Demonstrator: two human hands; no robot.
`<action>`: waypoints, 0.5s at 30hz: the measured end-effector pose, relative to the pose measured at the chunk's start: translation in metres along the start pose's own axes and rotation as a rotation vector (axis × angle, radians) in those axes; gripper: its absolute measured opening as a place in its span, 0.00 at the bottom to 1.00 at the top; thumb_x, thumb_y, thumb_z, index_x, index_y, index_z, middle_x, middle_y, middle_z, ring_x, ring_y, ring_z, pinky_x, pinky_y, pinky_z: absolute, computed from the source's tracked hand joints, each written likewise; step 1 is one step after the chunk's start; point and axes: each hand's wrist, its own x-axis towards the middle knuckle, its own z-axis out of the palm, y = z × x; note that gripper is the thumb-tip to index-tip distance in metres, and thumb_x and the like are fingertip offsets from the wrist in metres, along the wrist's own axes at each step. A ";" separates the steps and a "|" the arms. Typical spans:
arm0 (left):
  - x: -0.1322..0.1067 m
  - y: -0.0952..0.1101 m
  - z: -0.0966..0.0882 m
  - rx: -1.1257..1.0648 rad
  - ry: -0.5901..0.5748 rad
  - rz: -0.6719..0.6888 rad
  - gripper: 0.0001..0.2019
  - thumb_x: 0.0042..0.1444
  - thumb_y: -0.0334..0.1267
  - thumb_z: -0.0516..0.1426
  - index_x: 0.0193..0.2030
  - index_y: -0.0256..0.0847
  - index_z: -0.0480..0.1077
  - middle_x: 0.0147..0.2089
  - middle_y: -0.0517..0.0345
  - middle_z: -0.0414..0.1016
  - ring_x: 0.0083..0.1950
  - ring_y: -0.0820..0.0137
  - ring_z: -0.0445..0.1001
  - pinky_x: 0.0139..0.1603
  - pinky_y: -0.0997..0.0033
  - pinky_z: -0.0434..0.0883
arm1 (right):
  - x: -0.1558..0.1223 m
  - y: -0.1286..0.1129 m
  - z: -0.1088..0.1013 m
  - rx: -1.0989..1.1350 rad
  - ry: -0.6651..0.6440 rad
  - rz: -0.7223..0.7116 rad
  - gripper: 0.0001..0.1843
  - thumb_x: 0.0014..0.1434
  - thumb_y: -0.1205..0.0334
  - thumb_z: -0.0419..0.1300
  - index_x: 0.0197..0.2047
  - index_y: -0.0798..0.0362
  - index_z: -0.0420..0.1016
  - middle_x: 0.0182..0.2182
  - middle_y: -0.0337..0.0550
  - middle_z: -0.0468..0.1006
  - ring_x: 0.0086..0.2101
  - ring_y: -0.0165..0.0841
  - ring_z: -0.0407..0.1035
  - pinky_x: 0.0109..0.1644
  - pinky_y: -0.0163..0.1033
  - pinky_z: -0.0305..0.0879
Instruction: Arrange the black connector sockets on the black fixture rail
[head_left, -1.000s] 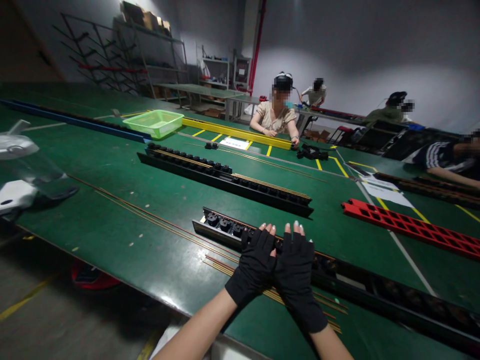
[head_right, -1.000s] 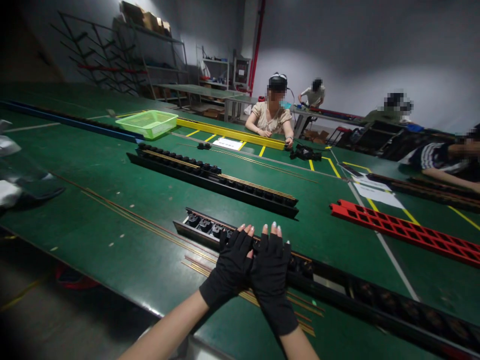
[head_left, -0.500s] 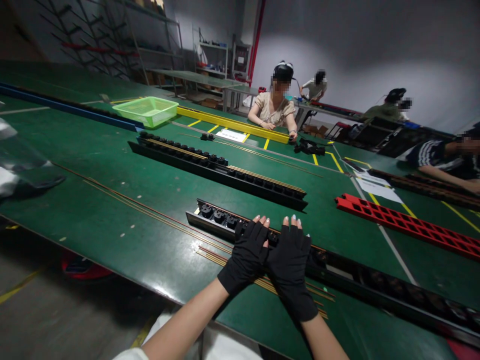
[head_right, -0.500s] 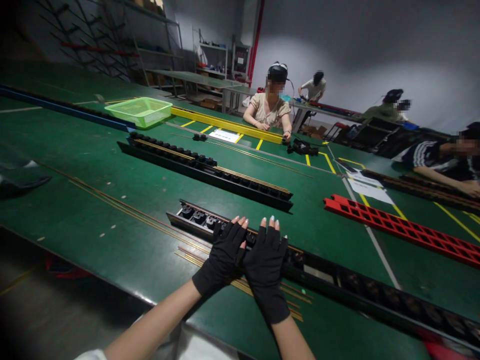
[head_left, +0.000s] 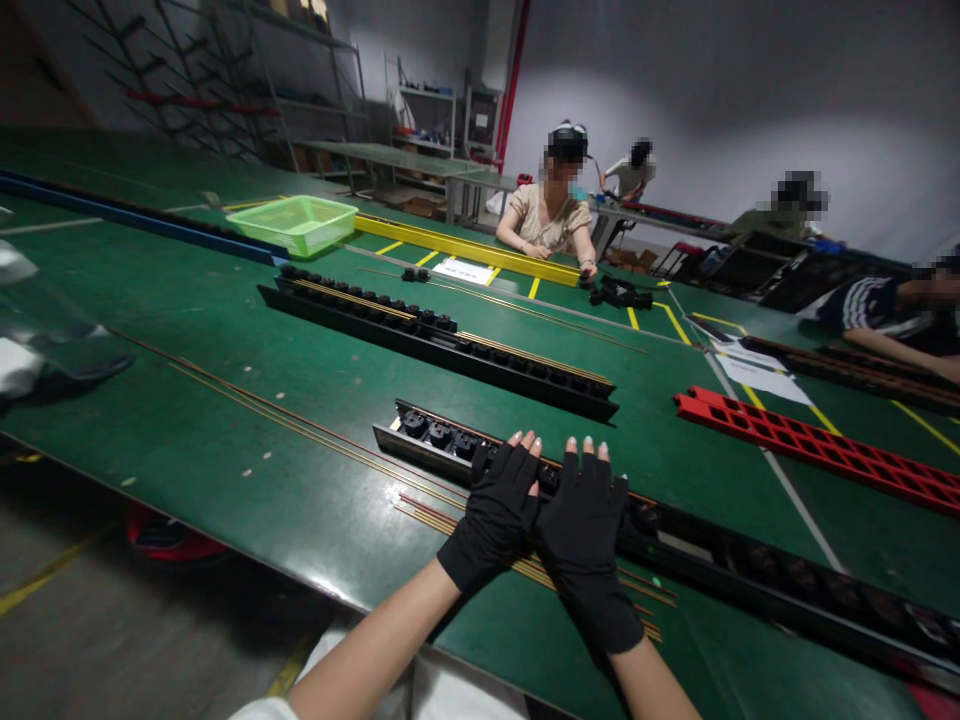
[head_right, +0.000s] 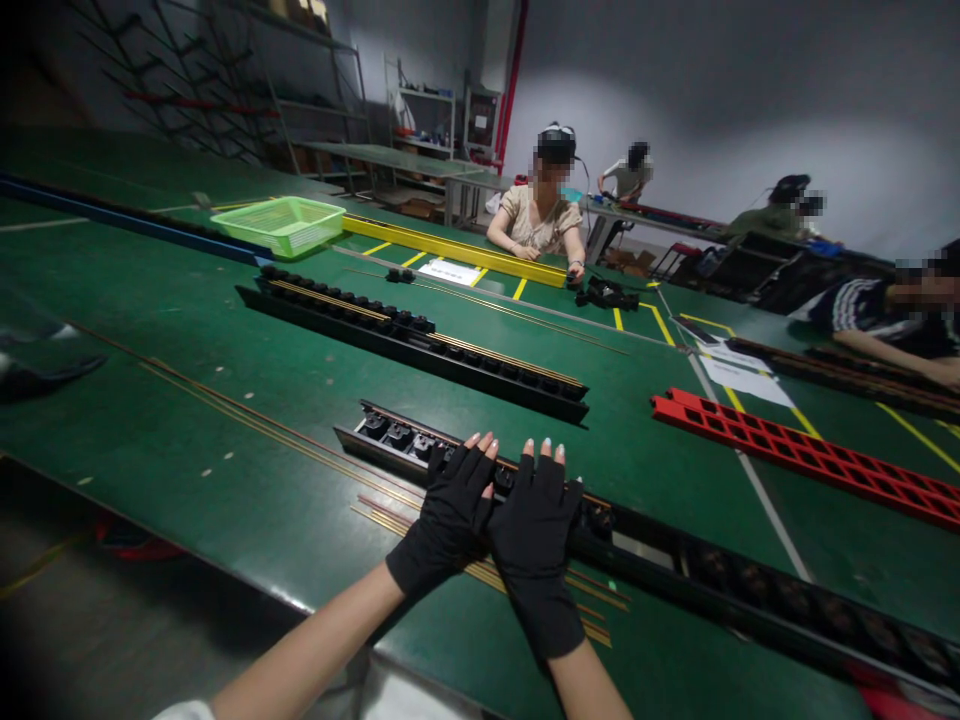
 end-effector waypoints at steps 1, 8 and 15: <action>0.000 0.000 0.000 -0.002 -0.002 -0.001 0.27 0.63 0.33 0.46 0.69 0.36 0.52 0.68 0.50 0.60 0.71 0.63 0.53 0.72 0.54 0.40 | 0.001 -0.001 -0.002 -0.007 -0.002 0.023 0.38 0.60 0.54 0.51 0.68 0.65 0.51 0.66 0.68 0.54 0.65 0.56 0.46 0.62 0.67 0.45; -0.001 -0.002 0.001 -0.014 -0.024 -0.002 0.27 0.64 0.33 0.46 0.70 0.36 0.51 0.69 0.49 0.59 0.71 0.63 0.53 0.71 0.54 0.40 | -0.002 0.006 0.005 -0.052 -0.023 0.003 0.37 0.58 0.54 0.51 0.66 0.65 0.56 0.61 0.71 0.61 0.63 0.58 0.51 0.59 0.71 0.46; -0.002 -0.001 0.004 0.016 -0.024 -0.010 0.27 0.64 0.34 0.46 0.70 0.37 0.51 0.69 0.50 0.58 0.72 0.63 0.51 0.72 0.54 0.40 | 0.004 0.001 -0.009 -0.035 -0.026 0.042 0.40 0.59 0.51 0.52 0.68 0.64 0.51 0.66 0.70 0.52 0.65 0.56 0.45 0.62 0.68 0.45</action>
